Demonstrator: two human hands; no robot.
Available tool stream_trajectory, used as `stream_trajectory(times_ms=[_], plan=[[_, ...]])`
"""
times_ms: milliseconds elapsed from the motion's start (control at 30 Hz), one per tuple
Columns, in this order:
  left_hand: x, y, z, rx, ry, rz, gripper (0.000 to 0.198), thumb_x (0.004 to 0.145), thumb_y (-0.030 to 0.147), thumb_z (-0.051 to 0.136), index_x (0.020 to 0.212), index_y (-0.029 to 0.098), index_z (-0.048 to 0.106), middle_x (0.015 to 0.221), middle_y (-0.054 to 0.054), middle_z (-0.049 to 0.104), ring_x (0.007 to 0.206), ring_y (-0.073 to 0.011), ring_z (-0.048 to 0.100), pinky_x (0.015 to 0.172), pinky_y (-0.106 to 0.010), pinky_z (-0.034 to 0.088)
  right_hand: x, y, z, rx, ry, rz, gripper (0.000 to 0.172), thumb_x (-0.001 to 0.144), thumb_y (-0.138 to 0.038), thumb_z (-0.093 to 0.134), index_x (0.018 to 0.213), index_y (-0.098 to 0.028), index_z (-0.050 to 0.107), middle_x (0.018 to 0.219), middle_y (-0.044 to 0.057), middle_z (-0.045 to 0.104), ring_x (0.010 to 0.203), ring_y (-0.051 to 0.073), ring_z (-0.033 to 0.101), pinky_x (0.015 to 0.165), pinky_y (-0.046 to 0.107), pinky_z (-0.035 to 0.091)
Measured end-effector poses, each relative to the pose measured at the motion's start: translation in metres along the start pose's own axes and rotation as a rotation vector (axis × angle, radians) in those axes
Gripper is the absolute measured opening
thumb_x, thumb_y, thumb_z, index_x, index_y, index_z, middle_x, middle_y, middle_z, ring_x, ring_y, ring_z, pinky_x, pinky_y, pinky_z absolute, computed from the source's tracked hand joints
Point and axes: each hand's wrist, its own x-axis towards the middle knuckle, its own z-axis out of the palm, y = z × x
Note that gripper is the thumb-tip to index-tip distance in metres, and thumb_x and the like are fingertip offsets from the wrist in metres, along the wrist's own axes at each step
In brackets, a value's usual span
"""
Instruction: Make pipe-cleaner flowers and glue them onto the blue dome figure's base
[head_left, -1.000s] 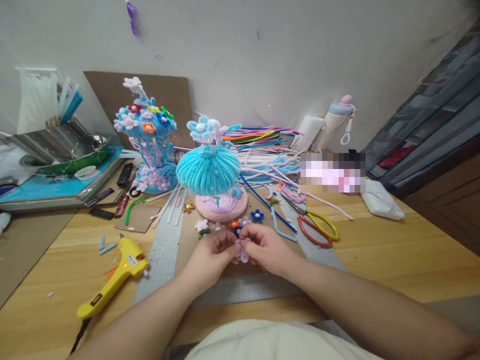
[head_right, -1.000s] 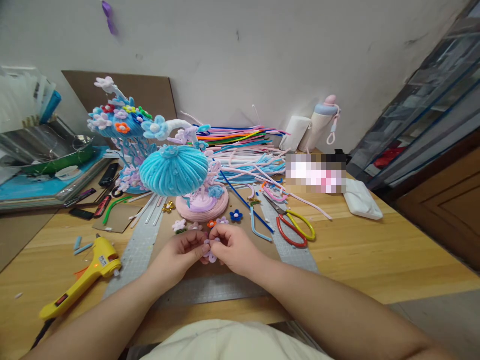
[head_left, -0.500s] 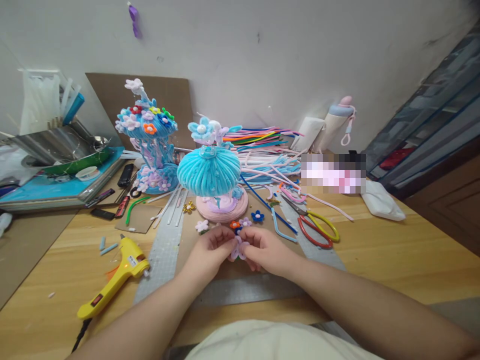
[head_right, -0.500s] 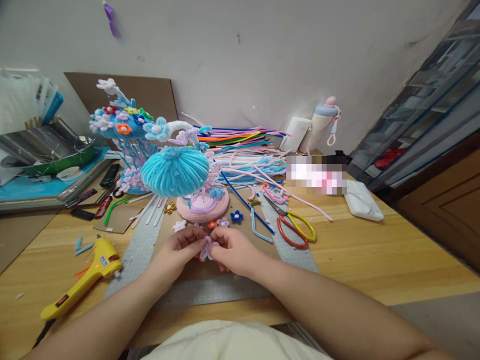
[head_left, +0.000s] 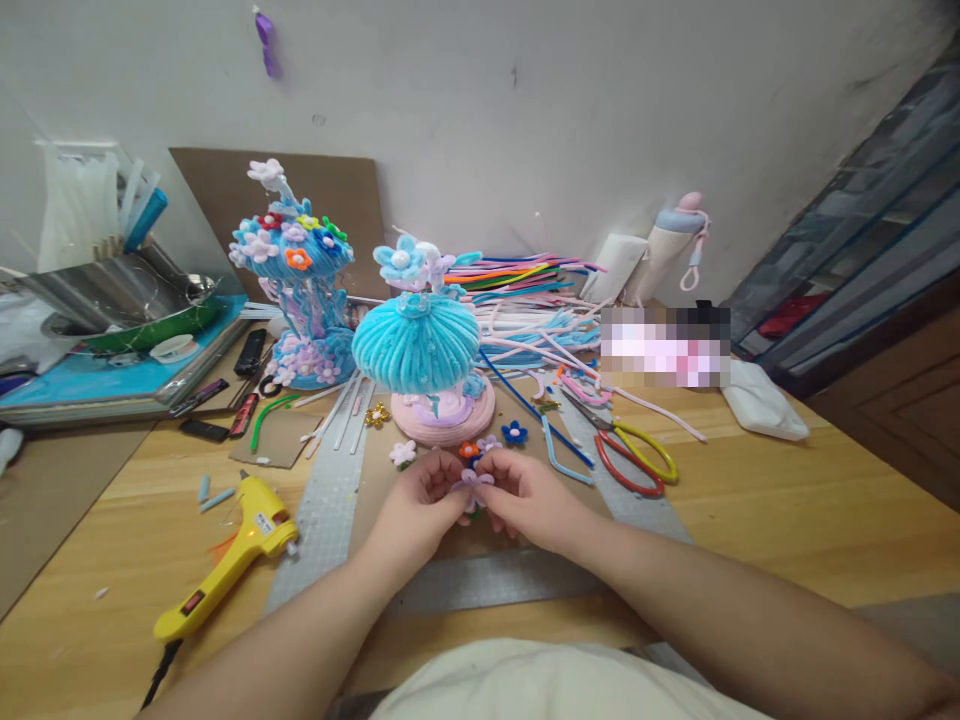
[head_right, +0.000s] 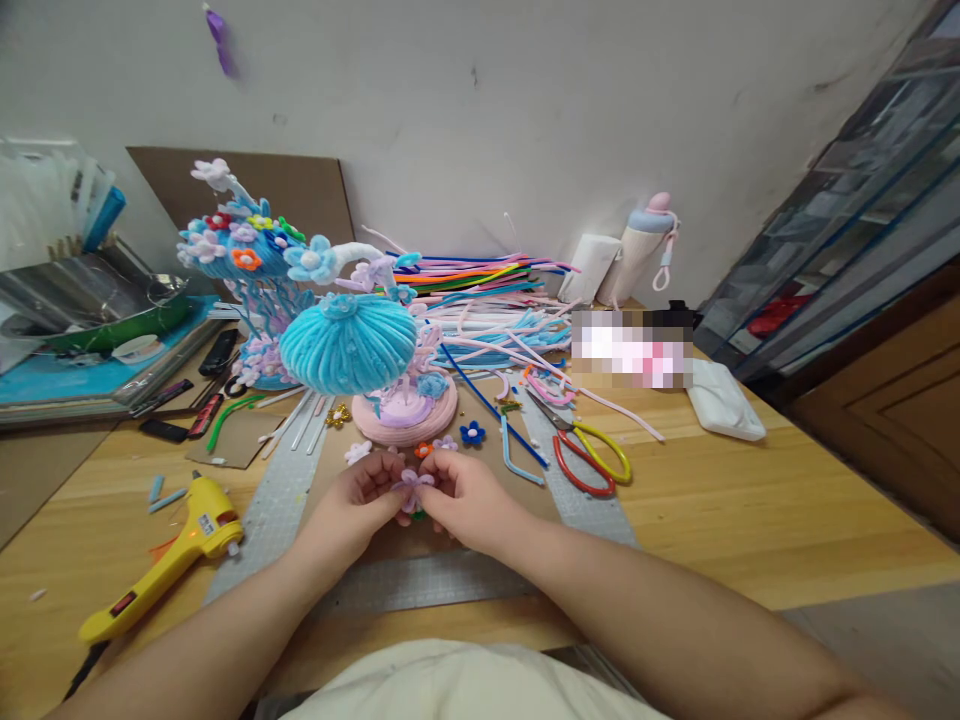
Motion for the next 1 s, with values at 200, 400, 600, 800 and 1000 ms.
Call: stream_trajectory(times_ms=[200, 400, 600, 800, 1000], plan=[[0.0, 0.0, -0.001, 0.047, -0.016, 0.054, 0.019, 0.066, 0.029, 0.069, 0.069, 0.016, 0.056, 0.064, 0.002, 0.057, 0.059, -0.0107, 0.053, 0.054, -0.021, 0.041, -0.001, 0.001, 0.0, -0.041, 0.022, -0.082, 0.01, 0.073, -0.021, 0.058, 0.073, -0.018, 0.049, 0.055, -0.007, 0.046, 0.045, 0.006, 0.043, 0.04, 0.016, 0.033], [0.004, -0.01, -0.005, -0.102, -0.017, 0.022, 0.029, 0.062, 0.035, 0.075, 0.07, 0.015, 0.055, 0.068, 0.001, 0.061, 0.061, -0.0112, 0.057, 0.058, -0.023, 0.048, -0.001, -0.003, 0.0, 0.006, 0.024, -0.123, 0.01, 0.077, -0.026, 0.057, 0.08, -0.019, 0.051, 0.066, -0.004, 0.053, 0.048, 0.006, 0.044, 0.041, 0.017, 0.034], [0.004, -0.01, -0.004, -0.146, -0.036, -0.036, 0.031, 0.062, 0.034, 0.077, 0.074, 0.015, 0.055, 0.071, 0.0, 0.064, 0.061, -0.0101, 0.06, 0.063, -0.025, 0.051, -0.001, 0.001, -0.001, -0.032, 0.016, -0.088, 0.012, 0.083, -0.029, 0.052, 0.081, -0.018, 0.053, 0.059, -0.004, 0.052, 0.046, 0.007, 0.046, 0.041, 0.018, 0.035], [0.0, -0.005, -0.001, -0.083, -0.065, -0.05, 0.028, 0.063, 0.032, 0.075, 0.072, 0.014, 0.057, 0.065, 0.001, 0.062, 0.059, -0.0107, 0.059, 0.062, -0.025, 0.05, -0.002, 0.001, 0.0, 0.002, 0.043, -0.077, 0.011, 0.079, -0.026, 0.055, 0.072, -0.017, 0.052, 0.059, -0.003, 0.054, 0.045, 0.006, 0.042, 0.042, 0.018, 0.032], [0.0, -0.004, 0.002, -0.085, -0.047, -0.047, 0.029, 0.06, 0.034, 0.076, 0.069, 0.014, 0.058, 0.058, 0.001, 0.061, 0.055, -0.0115, 0.059, 0.059, -0.024, 0.049, -0.001, -0.001, 0.002, 0.079, 0.037, -0.011, 0.012, 0.075, -0.027, 0.056, 0.072, -0.017, 0.051, 0.055, -0.005, 0.054, 0.039, 0.005, 0.039, 0.037, 0.017, 0.028]])
